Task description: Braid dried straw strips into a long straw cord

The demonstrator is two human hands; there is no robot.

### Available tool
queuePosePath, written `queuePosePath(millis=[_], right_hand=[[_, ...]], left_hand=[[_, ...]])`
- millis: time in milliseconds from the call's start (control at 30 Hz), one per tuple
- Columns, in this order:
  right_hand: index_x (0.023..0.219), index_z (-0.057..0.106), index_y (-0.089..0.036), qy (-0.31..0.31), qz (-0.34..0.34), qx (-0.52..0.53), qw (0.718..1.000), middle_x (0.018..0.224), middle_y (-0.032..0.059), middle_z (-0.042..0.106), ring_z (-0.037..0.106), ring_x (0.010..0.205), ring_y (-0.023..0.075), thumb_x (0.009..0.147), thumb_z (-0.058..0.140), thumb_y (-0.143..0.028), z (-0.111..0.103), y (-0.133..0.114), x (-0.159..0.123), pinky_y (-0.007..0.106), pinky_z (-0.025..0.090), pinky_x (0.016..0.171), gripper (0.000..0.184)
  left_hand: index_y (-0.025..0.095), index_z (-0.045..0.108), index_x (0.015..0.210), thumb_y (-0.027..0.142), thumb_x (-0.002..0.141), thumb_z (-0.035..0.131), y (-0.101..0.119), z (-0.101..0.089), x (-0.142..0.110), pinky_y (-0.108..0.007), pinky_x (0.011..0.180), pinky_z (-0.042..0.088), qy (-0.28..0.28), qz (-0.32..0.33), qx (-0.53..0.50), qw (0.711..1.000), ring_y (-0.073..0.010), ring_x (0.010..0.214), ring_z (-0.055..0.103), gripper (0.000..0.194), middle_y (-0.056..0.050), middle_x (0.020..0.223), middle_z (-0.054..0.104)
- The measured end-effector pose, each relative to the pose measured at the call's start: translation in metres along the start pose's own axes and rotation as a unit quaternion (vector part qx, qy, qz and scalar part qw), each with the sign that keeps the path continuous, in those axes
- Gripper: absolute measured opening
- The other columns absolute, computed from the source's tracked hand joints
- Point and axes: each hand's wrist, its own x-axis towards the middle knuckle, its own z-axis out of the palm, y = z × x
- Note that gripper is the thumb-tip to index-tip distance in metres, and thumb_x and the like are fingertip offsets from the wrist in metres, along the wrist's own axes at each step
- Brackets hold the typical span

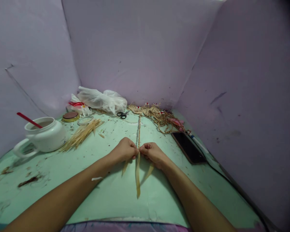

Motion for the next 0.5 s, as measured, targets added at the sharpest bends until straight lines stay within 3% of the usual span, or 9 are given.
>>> queuePosePath(millis=[167, 367, 500], right_hand=[[0.049, 0.049, -0.015, 0.041, -0.04, 0.032, 0.998, 0.039, -0.0063, 0.04, 0.028, 0.039, 0.0036, 0.055, 0.054, -0.02, 0.004, 0.001, 0.001, 0.019, 0.017, 0.04, 0.01], [0.052, 0.054, -0.013, 0.072, -0.034, 0.091, 0.993, 0.043, -0.0037, 0.049, 0.036, 0.042, 0.0047, 0.052, 0.057, -0.018, 0.01, 0.003, 0.0, 0.019, 0.024, 0.042, 0.006], [0.053, 0.056, -0.013, 0.07, -0.025, 0.124, 0.989, 0.044, -0.0033, 0.051, 0.038, 0.042, 0.0054, 0.051, 0.063, -0.023, 0.01, 0.001, -0.003, 0.019, 0.028, 0.043, 0.013]], left_hand=[[0.013, 0.061, 0.055, 0.024, 0.062, 0.049, 0.009, 0.007, -0.014, -0.021, 0.046, 0.028, 0.116, 0.033, 0.167, 0.979, -0.0116, 0.048, 0.045, 0.018, -0.003, 0.047, 0.051], [0.012, 0.064, 0.083, 0.022, 0.074, 0.042, 0.014, 0.024, -0.035, -0.028, 0.062, 0.037, 0.135, 0.108, 0.341, 0.924, -0.0193, 0.067, 0.056, 0.025, -0.011, 0.07, 0.061], [0.009, 0.059, 0.098, 0.022, 0.077, 0.042, 0.01, 0.038, -0.043, -0.032, 0.066, 0.04, 0.115, 0.13, 0.364, 0.915, -0.0223, 0.073, 0.058, 0.03, -0.016, 0.077, 0.06]])
